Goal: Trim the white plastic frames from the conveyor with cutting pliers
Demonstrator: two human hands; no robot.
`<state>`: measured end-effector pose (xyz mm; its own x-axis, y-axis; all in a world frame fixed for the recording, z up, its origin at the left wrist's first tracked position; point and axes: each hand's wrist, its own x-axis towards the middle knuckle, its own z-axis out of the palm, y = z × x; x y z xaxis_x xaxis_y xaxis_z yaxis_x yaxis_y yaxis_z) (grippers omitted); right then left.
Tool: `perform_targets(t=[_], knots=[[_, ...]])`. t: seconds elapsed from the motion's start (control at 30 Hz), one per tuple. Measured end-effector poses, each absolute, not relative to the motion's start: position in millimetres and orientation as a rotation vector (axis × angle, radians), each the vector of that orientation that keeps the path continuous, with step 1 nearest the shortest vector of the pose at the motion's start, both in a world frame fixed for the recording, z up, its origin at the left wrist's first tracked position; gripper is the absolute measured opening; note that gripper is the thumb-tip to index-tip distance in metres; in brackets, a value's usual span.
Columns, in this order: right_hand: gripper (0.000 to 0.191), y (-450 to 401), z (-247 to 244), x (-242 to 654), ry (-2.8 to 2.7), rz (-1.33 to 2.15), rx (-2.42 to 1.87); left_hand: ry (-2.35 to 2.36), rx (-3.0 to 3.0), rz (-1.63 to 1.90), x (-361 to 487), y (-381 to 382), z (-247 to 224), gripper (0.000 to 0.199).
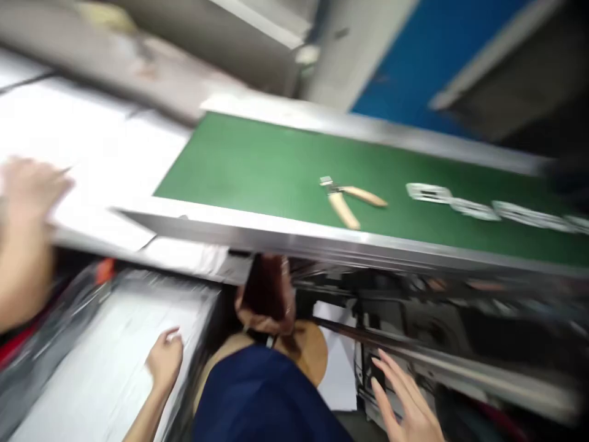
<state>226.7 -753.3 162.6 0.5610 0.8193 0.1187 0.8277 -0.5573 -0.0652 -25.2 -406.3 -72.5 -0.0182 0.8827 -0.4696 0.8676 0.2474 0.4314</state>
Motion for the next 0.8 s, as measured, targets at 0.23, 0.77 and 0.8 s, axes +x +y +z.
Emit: perform_targets(t=[0.23,0.77,0.8], knots=[[0.036,-657.8,99.8,214.4,-1.624,0.796,-2.480,2.127,1.347,-0.357,-191.5,-462.8,-149.3,0.022],[0.040,-610.2,94.4,194.7,-1.181,1.167,-2.680,1.682,1.752,-0.321,-64.7,-419.2,-208.6,0.023],[0.040,-611.7,93.8,193.3,-1.151,1.169,-2.694,1.686,1.731,-0.320,-65.9,-420.4,-208.8,0.023]])
